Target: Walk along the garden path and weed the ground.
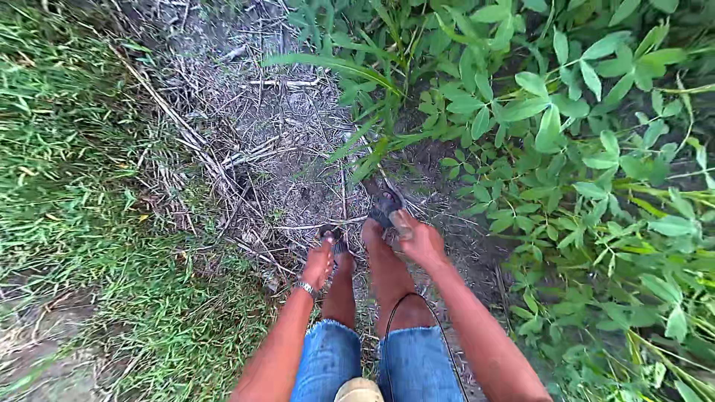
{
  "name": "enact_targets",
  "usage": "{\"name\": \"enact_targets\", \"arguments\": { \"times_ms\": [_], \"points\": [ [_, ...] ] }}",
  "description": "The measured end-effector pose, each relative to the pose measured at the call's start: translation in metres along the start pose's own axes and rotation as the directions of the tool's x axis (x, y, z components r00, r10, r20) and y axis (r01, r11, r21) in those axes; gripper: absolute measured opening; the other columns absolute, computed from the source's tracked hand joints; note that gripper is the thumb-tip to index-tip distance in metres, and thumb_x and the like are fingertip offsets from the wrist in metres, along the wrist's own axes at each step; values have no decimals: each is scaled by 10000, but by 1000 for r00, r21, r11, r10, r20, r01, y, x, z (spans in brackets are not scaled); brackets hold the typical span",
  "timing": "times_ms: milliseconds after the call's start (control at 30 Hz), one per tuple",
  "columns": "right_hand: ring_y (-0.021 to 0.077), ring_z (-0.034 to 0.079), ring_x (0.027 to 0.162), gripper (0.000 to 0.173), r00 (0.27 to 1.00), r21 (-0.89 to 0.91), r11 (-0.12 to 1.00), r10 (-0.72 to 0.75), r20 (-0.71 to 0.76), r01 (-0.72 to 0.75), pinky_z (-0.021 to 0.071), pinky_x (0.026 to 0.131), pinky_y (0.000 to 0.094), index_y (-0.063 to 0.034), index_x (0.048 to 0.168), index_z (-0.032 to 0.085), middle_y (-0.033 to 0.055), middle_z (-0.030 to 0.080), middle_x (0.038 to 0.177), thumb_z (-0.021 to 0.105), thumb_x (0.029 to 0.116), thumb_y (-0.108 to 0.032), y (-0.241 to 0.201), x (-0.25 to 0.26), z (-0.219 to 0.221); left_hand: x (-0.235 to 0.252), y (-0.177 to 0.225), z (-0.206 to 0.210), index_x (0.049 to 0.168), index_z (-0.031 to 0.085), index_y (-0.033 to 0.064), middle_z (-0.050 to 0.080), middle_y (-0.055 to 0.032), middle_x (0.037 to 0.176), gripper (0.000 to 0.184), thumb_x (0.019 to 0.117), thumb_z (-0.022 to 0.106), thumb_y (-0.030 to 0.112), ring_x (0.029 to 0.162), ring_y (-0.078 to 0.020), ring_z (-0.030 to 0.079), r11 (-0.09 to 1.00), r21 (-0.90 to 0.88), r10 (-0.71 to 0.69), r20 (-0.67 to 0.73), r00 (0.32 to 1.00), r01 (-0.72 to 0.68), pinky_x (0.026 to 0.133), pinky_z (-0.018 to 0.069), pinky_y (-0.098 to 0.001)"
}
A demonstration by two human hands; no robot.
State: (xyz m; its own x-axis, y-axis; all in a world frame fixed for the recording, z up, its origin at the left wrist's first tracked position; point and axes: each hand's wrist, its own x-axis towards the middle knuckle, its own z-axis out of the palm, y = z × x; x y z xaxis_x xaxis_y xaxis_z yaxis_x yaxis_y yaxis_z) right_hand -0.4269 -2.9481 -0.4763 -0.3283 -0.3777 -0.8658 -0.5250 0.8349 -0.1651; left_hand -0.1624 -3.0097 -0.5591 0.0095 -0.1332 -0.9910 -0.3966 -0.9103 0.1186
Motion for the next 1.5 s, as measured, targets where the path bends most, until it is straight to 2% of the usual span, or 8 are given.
{"name": "enact_targets", "arguments": {
  "times_ms": [167, 333, 467, 700, 967, 1133, 1300, 1500],
  "points": [
    [405, 714, 1048, 715, 989, 105, 994, -23, -146, 38, 537, 902, 670, -176, 1519, 537, 193, 731, 1199, 764, 841, -174, 48, -77, -23, -19, -51, -39, 711, 398, 164, 313, 62, 483, 465, 1117, 405, 390, 365, -58, 276, 976, -181, -126, -16, 992, 121, 362, 254, -209],
    [446, 708, 1038, 703, 982, 14, 998, 64, -177, -63, 520, 883, 708, -190, 1517, 540, 215, 730, 1180, 754, 849, -155, 75, -120, -35, -87, -47, -55, 748, 455, 151, 380, 60, 527, 423, 1122, 403, 342, 390, -42, 342, 950, -293, -45, 215, 976, 109, 372, 311, -185],
    [486, 667, 1118, 647, 974, -173, 960, 206, -97, -220, 496, 916, 715, -213, 1509, 549, 252, 704, 1218, 714, 884, -232, 79, -92, -34, -142, -33, -70, 687, 440, 164, 366, 65, 518, 470, 1127, 382, 319, 391, -38, 314, 948, -316, 81, 307, 948, 22, 375, 280, -182],
    [425, 663, 1186, 438, 971, -150, 964, 203, -125, -221, 510, 967, 686, -241, 1354, 694, 193, 709, 1263, 692, 933, -361, 111, -19, -34, -155, -49, -93, 684, 420, 150, 336, 50, 501, 482, 1125, 397, 344, 369, -49, 279, 920, -390, 108, 133, 985, -48, 356, 256, -192],
    [386, 662, 1206, 515, 940, -188, 921, 330, -91, -342, 530, 958, 645, -294, 1433, 625, 165, 689, 1315, 671, 922, -342, 102, -23, -22, -138, -58, -47, 761, 456, 128, 395, 30, 522, 429, 1127, 381, 339, 377, -71, 374, 846, -520, -47, 145, 988, 117, 361, 348, -203],
    [418, 644, 1221, 559, 937, -153, 925, 345, -49, -348, 512, 986, 653, -172, 1433, 612, 212, 670, 1320, 703, 900, -314, 76, -26, -19, -138, -32, -15, 695, 419, 150, 349, 43, 494, 482, 1123, 393, 372, 365, -69, 329, 895, -424, -51, 204, 978, 135, 353, 302, -206],
    [375, 658, 1213, 565, 920, -165, 906, 391, -20, -389, 524, 972, 627, -204, 1426, 622, 172, 685, 1315, 696, 881, -332, 68, -10, -26, -130, 4, 20, 704, 408, 149, 334, 45, 498, 474, 1122, 398, 372, 364, -62, 303, 921, -367, -56, 207, 977, 131, 349, 275, -202],
    [451, 540, 1344, 825, 961, -253, 954, 210, 181, -161, 437, 1079, 668, -114, 1512, 520, 246, 566, 1455, 606, 923, -685, 78, 5, -50, -122, 13, 16, 693, 430, 148, 356, 49, 512, 483, 1131, 364, 340, 382, -52, 314, 923, -380, 36, 240, 970, 60, 368, 284, -192]
  ]
}}
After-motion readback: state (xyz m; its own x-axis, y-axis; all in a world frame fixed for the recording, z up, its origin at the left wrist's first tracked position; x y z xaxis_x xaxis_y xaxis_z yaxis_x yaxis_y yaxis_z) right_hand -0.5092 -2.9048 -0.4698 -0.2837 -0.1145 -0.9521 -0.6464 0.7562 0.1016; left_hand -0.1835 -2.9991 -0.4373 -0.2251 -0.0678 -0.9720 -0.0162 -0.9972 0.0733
